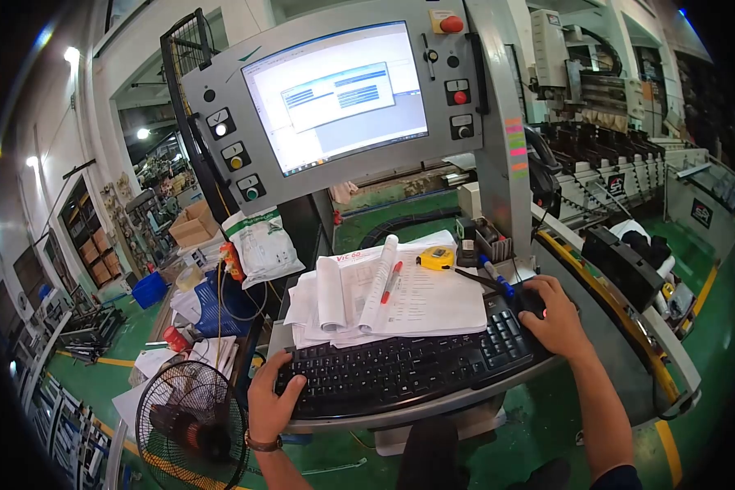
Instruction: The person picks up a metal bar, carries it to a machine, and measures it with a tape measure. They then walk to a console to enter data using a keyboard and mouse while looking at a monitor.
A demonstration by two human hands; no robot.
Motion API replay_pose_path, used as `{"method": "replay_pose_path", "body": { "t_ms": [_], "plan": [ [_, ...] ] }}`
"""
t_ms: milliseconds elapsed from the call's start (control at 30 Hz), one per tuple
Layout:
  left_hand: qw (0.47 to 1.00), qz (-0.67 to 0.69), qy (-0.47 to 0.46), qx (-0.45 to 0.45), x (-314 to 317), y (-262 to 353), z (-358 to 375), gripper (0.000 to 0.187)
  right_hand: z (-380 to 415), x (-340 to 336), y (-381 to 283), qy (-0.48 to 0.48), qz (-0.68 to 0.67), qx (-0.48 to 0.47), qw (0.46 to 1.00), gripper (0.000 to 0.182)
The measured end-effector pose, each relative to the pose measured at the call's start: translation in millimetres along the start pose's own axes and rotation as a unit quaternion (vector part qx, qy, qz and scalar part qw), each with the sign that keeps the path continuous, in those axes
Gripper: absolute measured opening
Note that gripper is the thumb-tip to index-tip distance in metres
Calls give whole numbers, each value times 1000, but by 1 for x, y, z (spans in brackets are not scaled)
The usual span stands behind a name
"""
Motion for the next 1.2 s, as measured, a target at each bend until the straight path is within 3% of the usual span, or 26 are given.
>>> {"method": "replay_pose_path", "body": {
  "t_ms": [1200],
  "plan": [
    [1000, 3, -7, -14, 1, 3, -1, 51, 1, -2, -6, -15, -5, 6, 1000, 51]
  ]
}}
Point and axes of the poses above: each hand's wrist, its own z-axis away from the middle knuckle, its own x-axis out of the palm, y = z × x, the point moved 6 cm from there along -z, towards the middle knuckle, and after that the axes turned 14 degrees about z, right-handed, at the moved point
